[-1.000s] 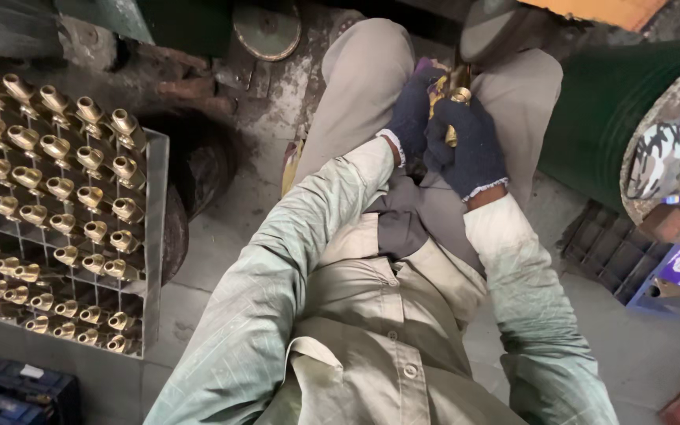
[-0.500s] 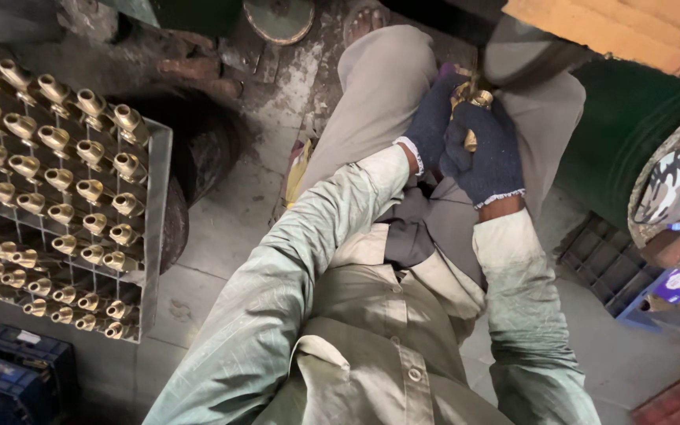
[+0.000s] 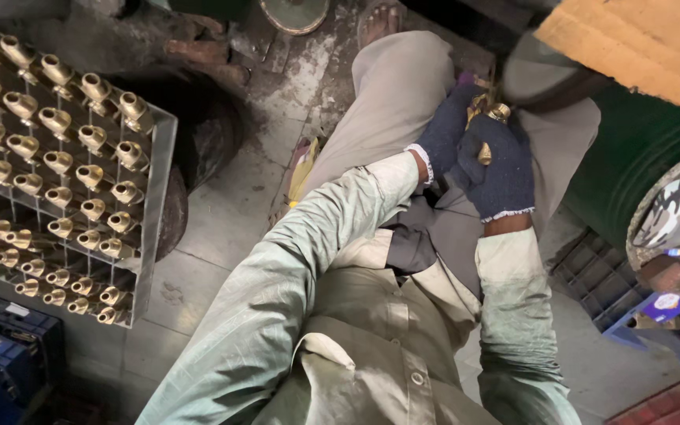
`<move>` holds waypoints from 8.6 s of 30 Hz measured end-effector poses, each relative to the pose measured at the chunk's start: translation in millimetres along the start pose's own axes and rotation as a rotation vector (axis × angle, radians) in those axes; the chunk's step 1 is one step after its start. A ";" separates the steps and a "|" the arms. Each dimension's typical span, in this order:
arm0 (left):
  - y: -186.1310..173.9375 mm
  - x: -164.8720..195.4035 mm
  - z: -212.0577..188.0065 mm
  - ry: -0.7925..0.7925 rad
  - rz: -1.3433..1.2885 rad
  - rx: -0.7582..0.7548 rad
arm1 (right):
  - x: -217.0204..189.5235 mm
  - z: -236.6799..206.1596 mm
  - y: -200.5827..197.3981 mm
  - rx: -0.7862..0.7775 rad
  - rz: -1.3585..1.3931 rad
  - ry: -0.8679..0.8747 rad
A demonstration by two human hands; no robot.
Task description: The person sits while using a cloth to wipe and polish a brass fixture, turning it over to reach different sides before placing it into a metal rack with other fixtures.
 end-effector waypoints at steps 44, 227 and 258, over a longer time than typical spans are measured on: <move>6.7 0.4 -0.6 0.014 0.124 -0.068 | 57.7 -3.7 -14.7 -0.211 1.055 0.622; 6.3 11.7 -24.5 0.026 0.054 0.007 | -21.6 4.7 -22.5 -0.307 -0.678 -0.514; -2.7 4.2 -318.5 0.580 0.956 -0.207 | -68.5 -248.0 -37.7 -0.375 0.031 0.171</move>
Point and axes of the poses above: each hand's wrist, its own z-axis towards the middle knuckle, its own y-axis out of the palm, x = y × z, the point moved 3 cm from there along z, towards the middle knuckle, and after that the axes turned 15 degrees about x, right-handed, at the moved point
